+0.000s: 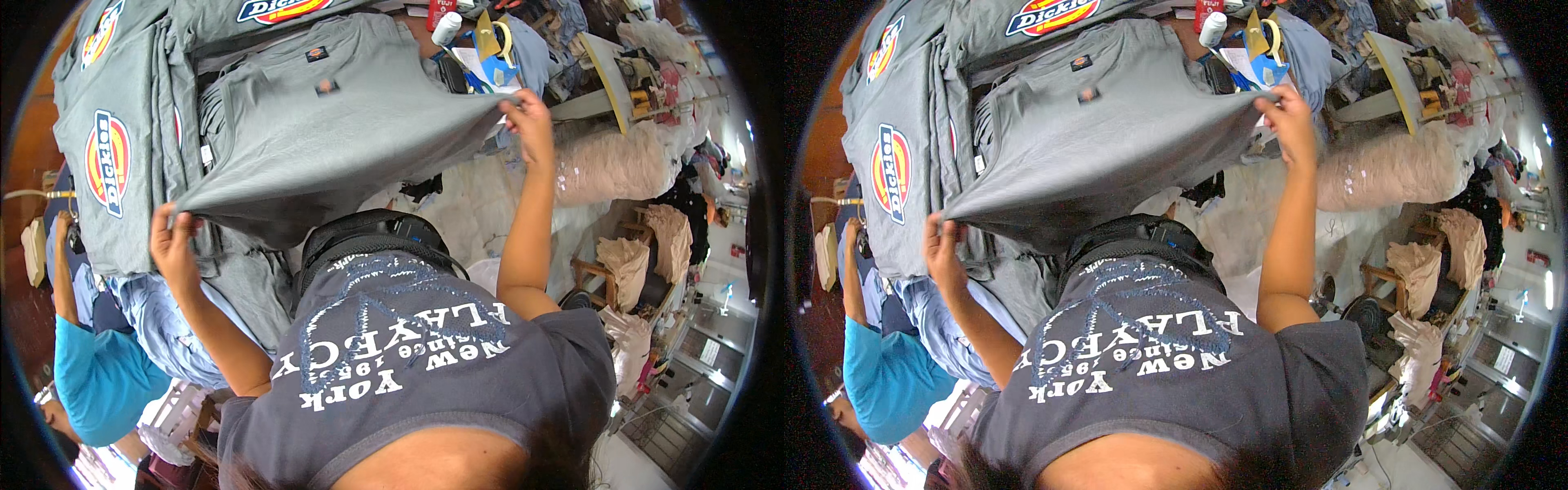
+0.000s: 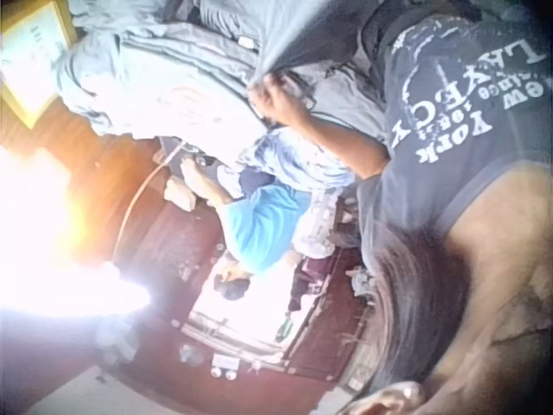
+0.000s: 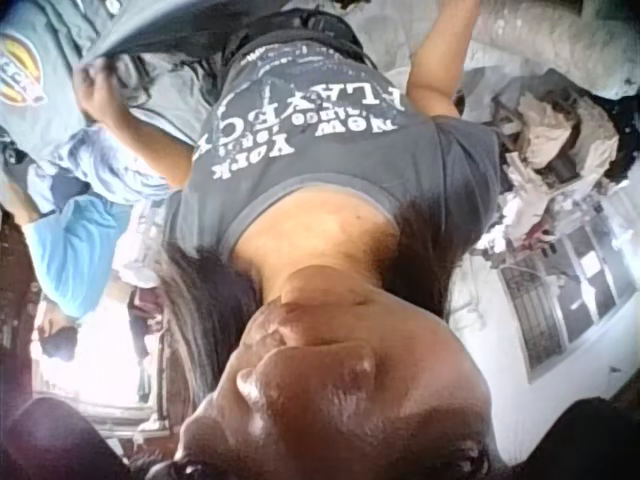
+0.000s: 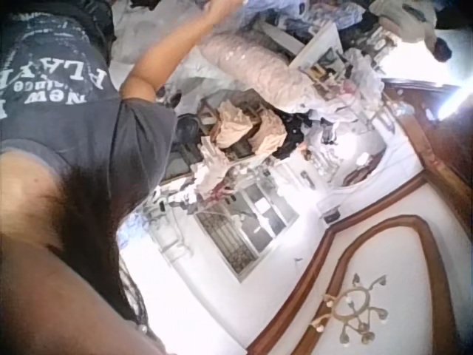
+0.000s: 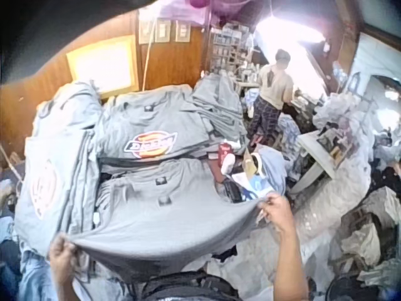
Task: The person trims loose threads from garments using scissors and stacks them on a table, handling items one at a time and flattening them by hand.
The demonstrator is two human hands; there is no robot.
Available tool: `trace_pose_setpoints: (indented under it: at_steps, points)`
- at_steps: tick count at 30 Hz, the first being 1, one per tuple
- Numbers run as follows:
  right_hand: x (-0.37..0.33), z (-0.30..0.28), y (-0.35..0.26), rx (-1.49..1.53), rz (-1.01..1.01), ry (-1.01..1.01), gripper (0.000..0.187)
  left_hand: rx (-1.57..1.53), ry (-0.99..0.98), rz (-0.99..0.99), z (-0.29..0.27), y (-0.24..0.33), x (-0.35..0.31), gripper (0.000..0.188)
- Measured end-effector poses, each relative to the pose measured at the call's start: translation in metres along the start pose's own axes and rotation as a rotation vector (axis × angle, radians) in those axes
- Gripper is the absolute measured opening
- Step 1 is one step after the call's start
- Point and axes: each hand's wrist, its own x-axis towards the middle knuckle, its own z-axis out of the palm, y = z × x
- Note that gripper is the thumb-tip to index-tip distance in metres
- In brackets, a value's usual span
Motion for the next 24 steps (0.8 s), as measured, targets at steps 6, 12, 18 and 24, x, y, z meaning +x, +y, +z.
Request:
trace_pose_setpoints:
  at_steps: [6, 12, 18, 24]
  points:
    - [-0.002, -0.030, -0.042, 0.137, -0.022, -0.046, 0.013, 0.132, 0.051, -0.026, -0.024, 0.038, 0.004, 0.015]
    - [0.013, -0.029, -0.120, 0.295, -0.294, -0.091, 0.016, 0.229, 0.109, 0.427, -0.058, 0.115, 0.034, 0.021]
    - [0.144, 0.029, -0.152, 0.307, -0.380, -0.128, 0.017, 0.342, 0.039, 0.363, -0.026, 0.123, 0.196, 0.030]
    - [0.180, 0.094, -0.095, 0.077, -0.496, -0.210, 0.067, 0.802, 0.333, 0.730, 0.002, 0.037, 0.246, 0.052]
